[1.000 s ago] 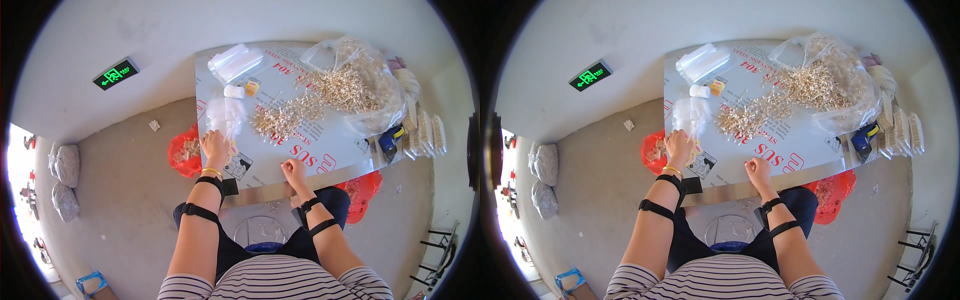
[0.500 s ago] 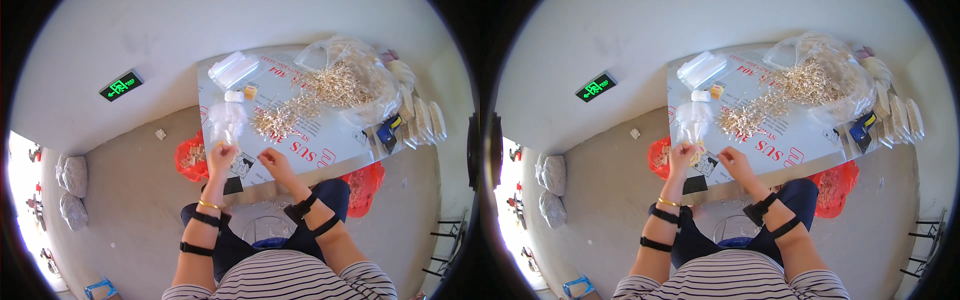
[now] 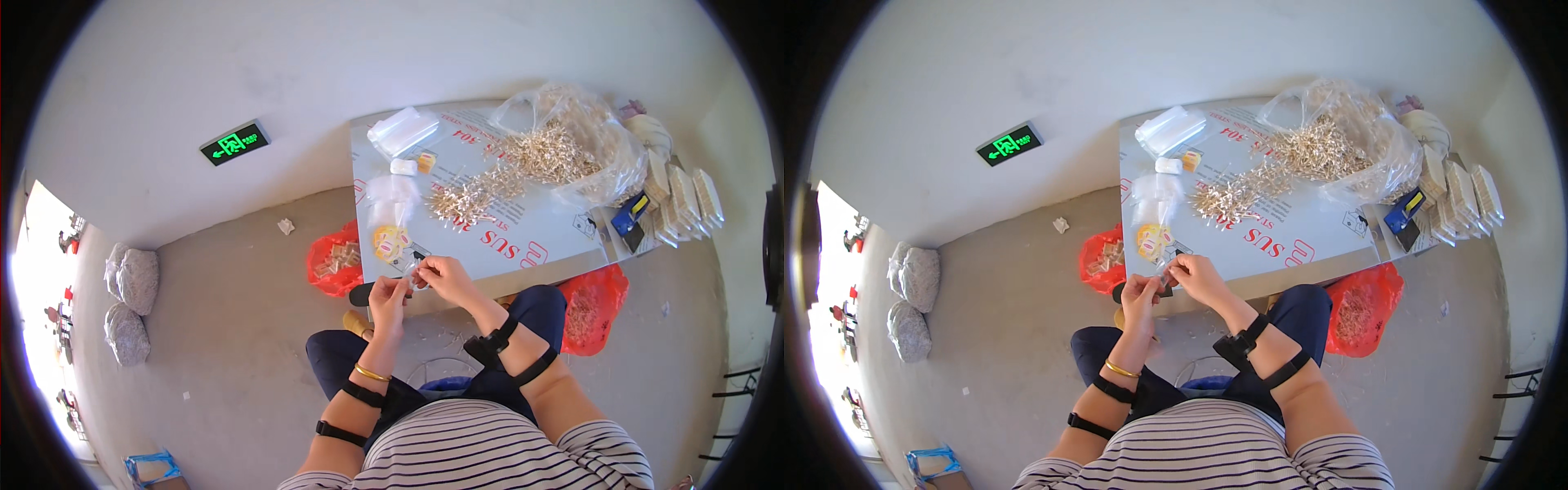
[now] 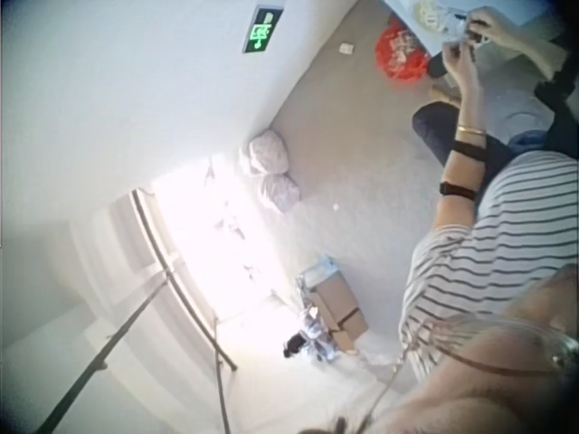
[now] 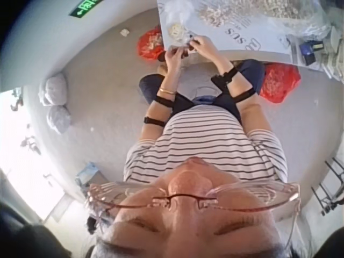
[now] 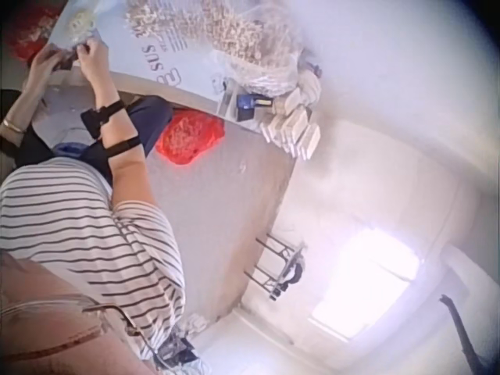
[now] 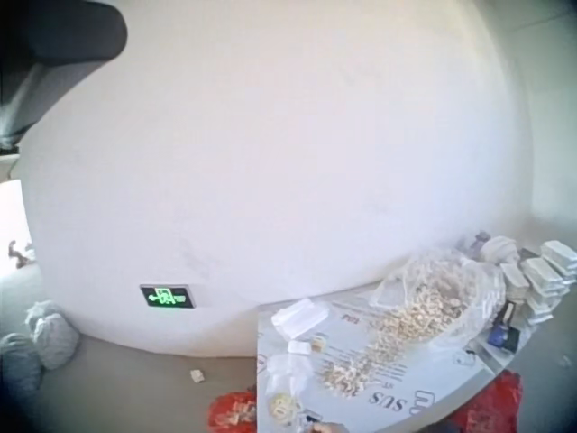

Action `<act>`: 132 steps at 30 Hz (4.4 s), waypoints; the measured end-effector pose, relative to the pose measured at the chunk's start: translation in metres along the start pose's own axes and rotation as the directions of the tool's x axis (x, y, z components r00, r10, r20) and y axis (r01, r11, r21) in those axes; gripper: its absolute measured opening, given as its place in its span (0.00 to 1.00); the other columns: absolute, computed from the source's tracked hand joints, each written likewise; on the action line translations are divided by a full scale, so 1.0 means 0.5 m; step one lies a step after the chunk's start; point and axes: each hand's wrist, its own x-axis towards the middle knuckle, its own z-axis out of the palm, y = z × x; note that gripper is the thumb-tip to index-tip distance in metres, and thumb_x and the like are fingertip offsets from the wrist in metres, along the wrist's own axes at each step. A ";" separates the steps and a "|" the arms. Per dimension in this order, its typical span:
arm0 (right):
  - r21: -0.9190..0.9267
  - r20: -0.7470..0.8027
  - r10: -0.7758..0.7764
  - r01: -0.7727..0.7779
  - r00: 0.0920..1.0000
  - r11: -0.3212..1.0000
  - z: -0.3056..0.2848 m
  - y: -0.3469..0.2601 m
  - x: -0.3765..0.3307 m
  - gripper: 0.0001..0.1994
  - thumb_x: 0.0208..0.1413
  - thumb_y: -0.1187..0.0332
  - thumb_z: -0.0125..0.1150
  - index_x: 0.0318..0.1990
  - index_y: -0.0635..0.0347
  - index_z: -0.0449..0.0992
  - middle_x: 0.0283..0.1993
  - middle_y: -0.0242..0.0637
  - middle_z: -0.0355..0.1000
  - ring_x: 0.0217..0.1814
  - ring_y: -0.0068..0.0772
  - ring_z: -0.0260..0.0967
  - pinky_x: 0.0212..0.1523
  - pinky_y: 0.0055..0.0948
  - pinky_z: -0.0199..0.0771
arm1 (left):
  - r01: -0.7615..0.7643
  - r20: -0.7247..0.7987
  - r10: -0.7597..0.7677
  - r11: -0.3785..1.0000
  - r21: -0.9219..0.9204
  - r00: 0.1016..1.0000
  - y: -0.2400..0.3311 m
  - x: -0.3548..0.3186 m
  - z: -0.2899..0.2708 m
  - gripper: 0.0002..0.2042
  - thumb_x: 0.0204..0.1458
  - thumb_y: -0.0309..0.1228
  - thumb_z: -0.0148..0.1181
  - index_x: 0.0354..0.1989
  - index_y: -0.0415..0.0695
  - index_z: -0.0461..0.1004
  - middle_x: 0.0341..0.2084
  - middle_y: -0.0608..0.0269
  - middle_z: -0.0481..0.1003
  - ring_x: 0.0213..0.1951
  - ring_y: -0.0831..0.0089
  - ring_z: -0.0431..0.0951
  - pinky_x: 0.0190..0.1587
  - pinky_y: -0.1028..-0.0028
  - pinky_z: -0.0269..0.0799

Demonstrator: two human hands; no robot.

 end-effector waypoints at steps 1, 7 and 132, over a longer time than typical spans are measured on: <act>-0.089 -0.031 -0.011 0.008 0.999 0.996 0.005 -0.006 -0.008 0.08 0.64 0.71 0.60 0.40 0.68 0.81 0.30 0.38 0.81 0.36 0.24 0.80 0.38 0.27 0.78 | -0.083 -0.079 0.088 0.995 0.063 0.993 0.005 -0.014 0.003 0.12 0.57 0.33 0.73 0.36 0.43 0.74 0.29 0.66 0.80 0.31 0.81 0.77 0.35 0.79 0.69; -0.328 0.121 -0.038 0.076 0.992 0.942 -0.003 -0.061 -0.053 0.06 0.64 0.72 0.60 0.40 0.66 0.80 0.33 0.33 0.80 0.36 0.21 0.77 0.40 0.26 0.76 | -0.586 0.253 0.727 0.245 0.772 0.638 0.123 -0.072 -0.010 0.32 0.43 0.37 0.82 0.55 0.41 0.71 0.41 0.57 0.77 0.49 0.66 0.78 0.51 0.67 0.73; -0.091 0.027 0.465 -0.461 0.885 0.883 -0.100 0.224 -0.096 0.19 0.74 0.54 0.52 0.45 0.63 0.79 0.39 0.33 0.78 0.39 0.22 0.74 0.44 0.26 0.76 | -0.661 0.775 0.536 -0.720 0.213 -0.335 0.655 -0.178 -0.128 0.20 0.52 0.36 0.75 0.47 0.40 0.74 0.45 0.45 0.78 0.50 0.51 0.77 0.48 0.56 0.78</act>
